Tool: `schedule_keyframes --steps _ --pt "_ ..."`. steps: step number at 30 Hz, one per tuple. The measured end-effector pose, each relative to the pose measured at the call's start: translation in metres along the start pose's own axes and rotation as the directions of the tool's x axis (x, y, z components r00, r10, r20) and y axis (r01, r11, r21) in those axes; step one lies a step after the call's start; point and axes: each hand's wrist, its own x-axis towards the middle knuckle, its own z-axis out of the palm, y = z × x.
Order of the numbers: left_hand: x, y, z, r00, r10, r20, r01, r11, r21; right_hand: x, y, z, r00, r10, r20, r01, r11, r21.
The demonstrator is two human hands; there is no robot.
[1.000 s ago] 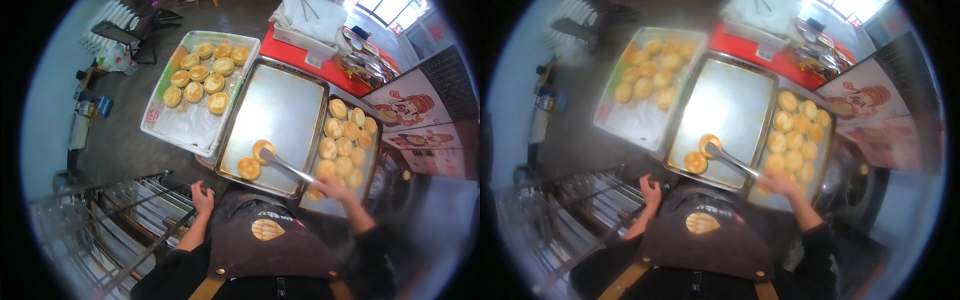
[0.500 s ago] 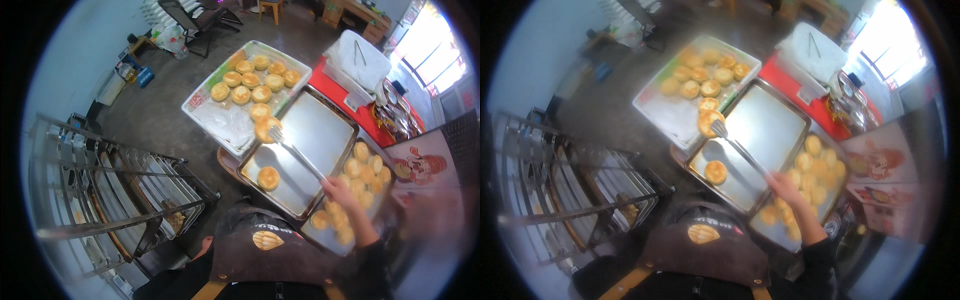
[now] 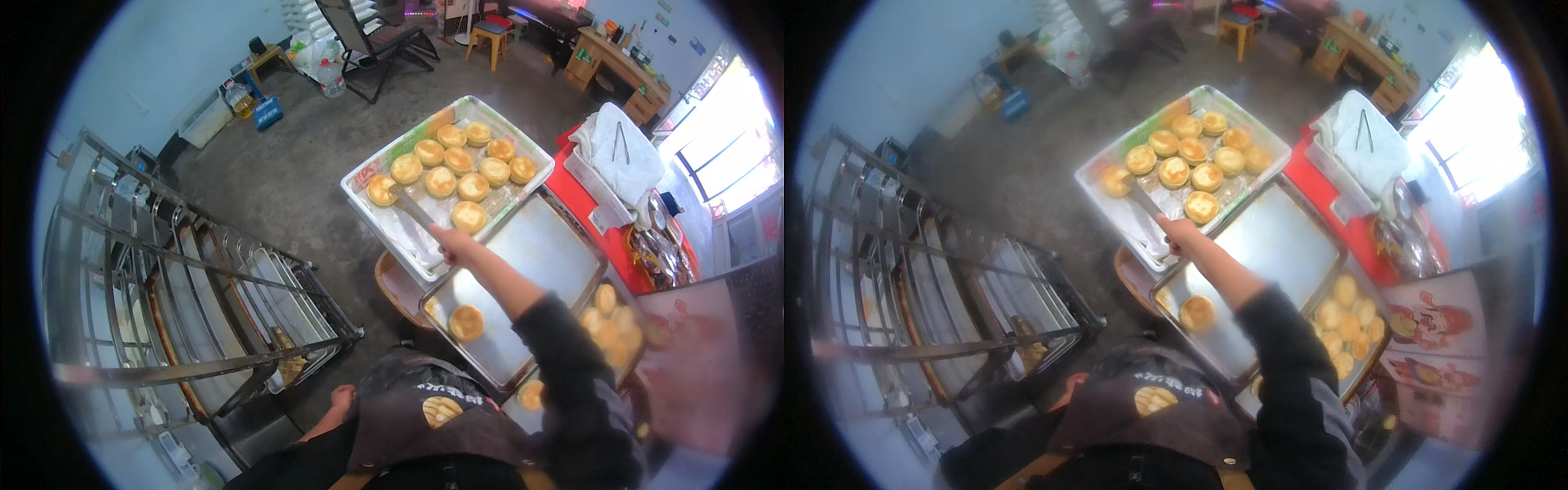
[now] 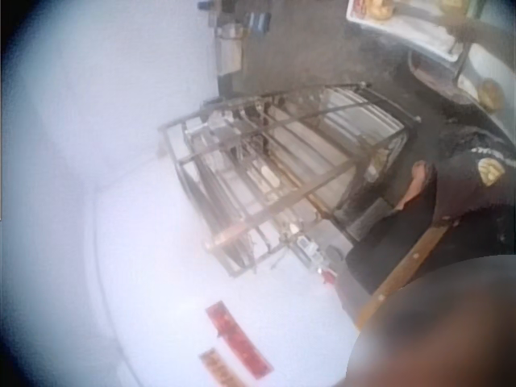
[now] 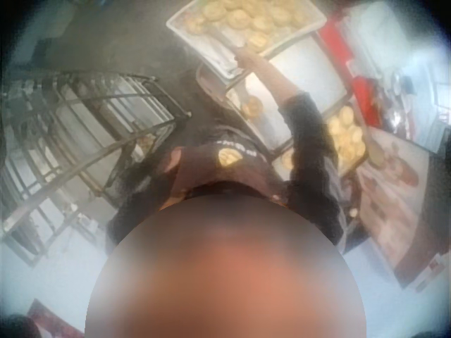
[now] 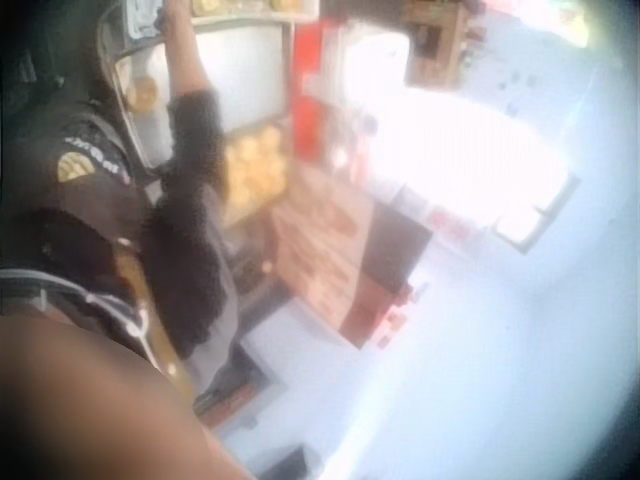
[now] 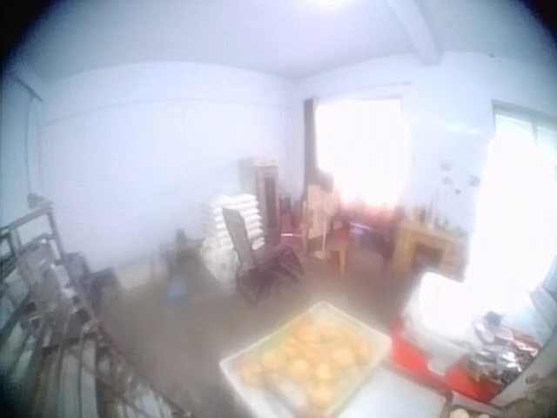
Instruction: The person transfers baked buns from a metal tray into a plastic container using tongs, then moves them into a basket. The person then flattens a dough sheet on a countertop, runs it through a dough sheeter, and spreads a yellow mixture onto the flattened dough using a spatula.
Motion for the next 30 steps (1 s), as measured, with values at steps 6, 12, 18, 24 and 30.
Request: schedule_keyframes --steps 6,12,18,24,30 --pt "0.03 -0.014 0.012 0.997 -0.07 -0.014 0.071 0.993 0.091 -0.127 0.081 -0.13 0.965 -0.262 -0.007 0.26 0.96 -0.108" --pt "0.057 -0.004 0.011 0.997 0.015 -0.072 -0.002 0.985 0.172 -0.268 0.226 -0.241 0.99 -0.045 -0.136 0.002 0.953 -0.301" --pt "0.06 0.025 0.0 0.94 0.269 0.21 -0.326 0.889 0.322 -0.244 0.27 -0.211 0.999 0.026 0.036 -0.012 0.936 -0.352" --pt "0.055 0.015 -0.004 0.925 0.299 0.233 -0.374 0.825 0.424 -0.177 0.255 -0.169 0.996 -0.068 0.06 0.08 0.967 -0.243" --pt "0.051 -0.008 0.0 0.999 -0.002 -0.047 0.01 0.985 0.17 -0.181 0.247 -0.175 0.994 -0.081 0.074 0.097 0.963 -0.251"
